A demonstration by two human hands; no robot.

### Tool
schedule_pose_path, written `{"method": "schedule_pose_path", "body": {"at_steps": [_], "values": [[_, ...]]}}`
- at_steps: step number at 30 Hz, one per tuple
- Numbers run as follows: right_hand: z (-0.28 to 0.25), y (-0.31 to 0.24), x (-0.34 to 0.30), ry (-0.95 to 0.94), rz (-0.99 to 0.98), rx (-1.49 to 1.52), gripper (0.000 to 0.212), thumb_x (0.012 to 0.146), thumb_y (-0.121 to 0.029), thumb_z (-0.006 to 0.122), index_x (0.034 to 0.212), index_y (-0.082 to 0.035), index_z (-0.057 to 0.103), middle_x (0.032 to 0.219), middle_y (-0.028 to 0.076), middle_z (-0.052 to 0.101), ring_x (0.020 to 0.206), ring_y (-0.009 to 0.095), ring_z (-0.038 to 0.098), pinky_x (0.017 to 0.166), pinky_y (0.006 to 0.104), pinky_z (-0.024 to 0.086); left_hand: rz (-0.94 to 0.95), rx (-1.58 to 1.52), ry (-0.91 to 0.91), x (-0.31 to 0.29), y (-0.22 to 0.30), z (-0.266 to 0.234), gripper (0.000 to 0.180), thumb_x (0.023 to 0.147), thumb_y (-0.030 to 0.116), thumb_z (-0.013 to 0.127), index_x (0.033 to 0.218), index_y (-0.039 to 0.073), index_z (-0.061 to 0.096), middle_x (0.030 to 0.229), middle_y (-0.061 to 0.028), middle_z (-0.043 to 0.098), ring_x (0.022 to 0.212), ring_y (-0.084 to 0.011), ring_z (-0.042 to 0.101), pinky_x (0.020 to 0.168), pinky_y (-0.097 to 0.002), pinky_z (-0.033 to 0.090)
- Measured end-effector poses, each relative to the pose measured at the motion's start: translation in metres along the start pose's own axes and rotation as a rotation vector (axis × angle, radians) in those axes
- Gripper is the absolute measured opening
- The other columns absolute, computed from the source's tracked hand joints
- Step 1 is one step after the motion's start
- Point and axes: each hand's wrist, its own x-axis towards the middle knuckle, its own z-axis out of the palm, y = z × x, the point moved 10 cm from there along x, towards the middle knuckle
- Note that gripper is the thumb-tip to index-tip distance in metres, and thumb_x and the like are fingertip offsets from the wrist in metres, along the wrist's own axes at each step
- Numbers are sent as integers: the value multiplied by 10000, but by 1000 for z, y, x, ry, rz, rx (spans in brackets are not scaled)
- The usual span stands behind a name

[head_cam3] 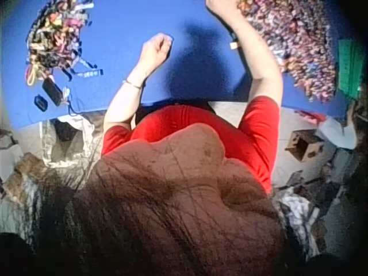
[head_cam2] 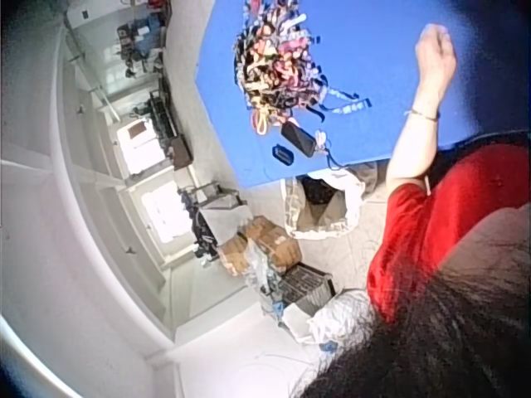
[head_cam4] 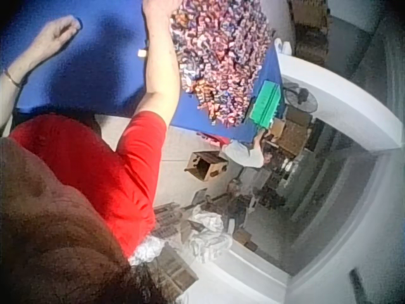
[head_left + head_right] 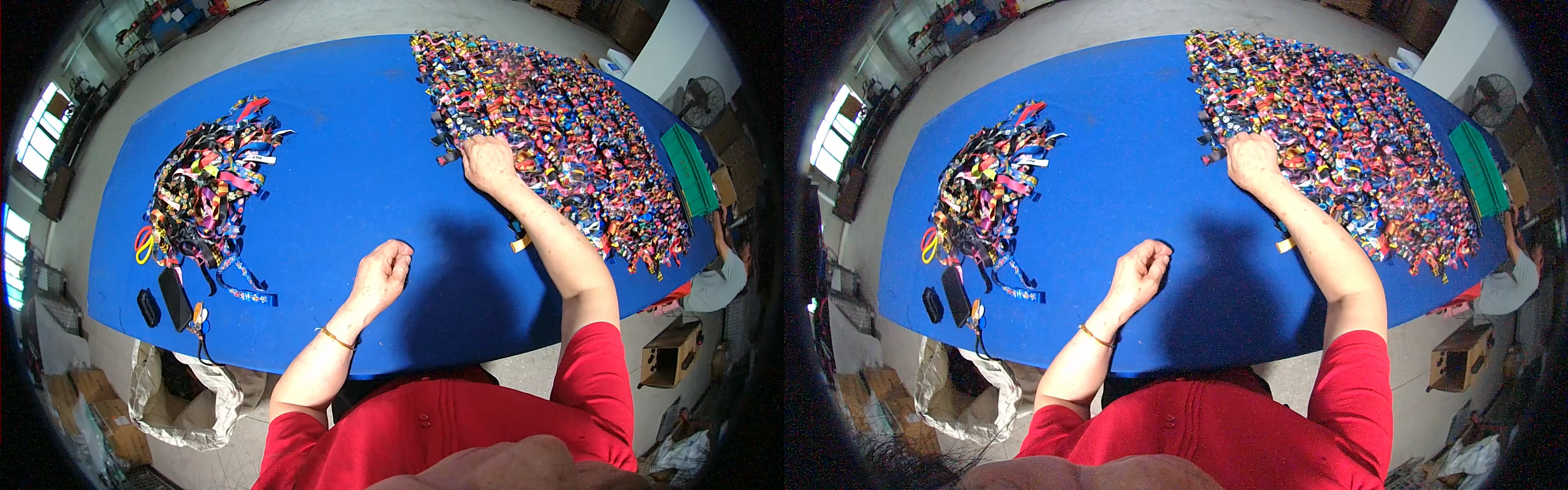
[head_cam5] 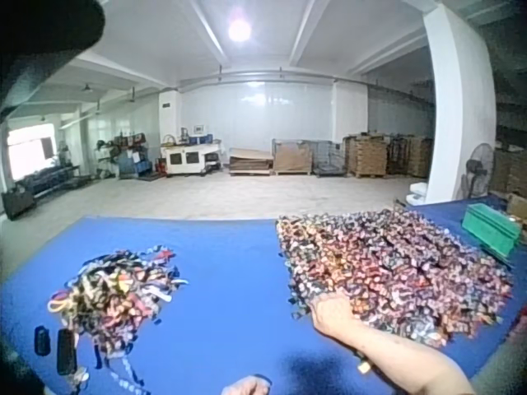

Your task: The person folds a patterned ribbon strip into a bow by hand and places it onto a pile of bows. The person then takes another ribbon strip from a pile, flattens it across the table, and folds it.

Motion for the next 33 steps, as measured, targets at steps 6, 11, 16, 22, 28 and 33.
{"method": "schedule_pose_path", "body": {"at_steps": [6, 11, 16, 22, 28, 33], "values": [[11, 5, 1, -63, 15, 5, 206, 935, -213, 601, 876, -56, 721, 872, 117, 705, 820, 307, 696, 802, 457, 494, -23, -11, -17, 0, -2, 1, 135, 966, 117, 616, 1047, 21, 668, 893, -126, 678, 774, -226, 658, 706, -355, 527], [11, 7, 2, -4, -3, 12, 167, 868, -141, 580, 839, -78, 733, 814, 127, 708, 755, 298, 708, 771, 442, 510, -29, -2, -27, 1, -2, 3, 137, 964, 110, 598, 1046, 20, 661, 920, -164, 678, 810, -303, 682, 735, -392, 535], [12, 6, 4, -27, 11, 19, 170, 858, -128, 575, 851, -79, 738, 828, 133, 712, 763, 300, 712, 773, 443, 510, -48, 5, -35, 0, 0, 1, 140, 966, 118, 595, 1041, 18, 659, 917, -168, 679, 819, -311, 683, 742, -399, 536], [14, 7, 4, -23, 27, 34, 177, 850, -120, 574, 884, -70, 740, 861, 136, 716, 791, 301, 712, 792, 444, 507, -15, 15, -25, 1, 1, 2, 140, 968, 122, 588, 1034, 22, 659, 911, -170, 679, 825, -325, 682, 747, -407, 537], [18, 8, 6, -26, 23, 46, 182, 850, -114, 571, 906, -67, 738, 865, 132, 715, 801, 304, 709, 795, 446, 504, -31, 13, -33, 1, 0, 2, 141, 969, 126, 586, 1034, 25, 660, 908, -167, 679, 824, -323, 682, 747, -409, 536], [22, 10, 7, -32, 25, 27, 224, 954, -198, 570, 892, -53, 728, 877, 109, 718, 794, 300, 698, 758, 459, 505, -37, 15, -33, 1, 1, 2, 135, 966, 121, 593, 1033, 26, 661, 909, -165, 679, 819, -318, 682, 741, -405, 536]]}}
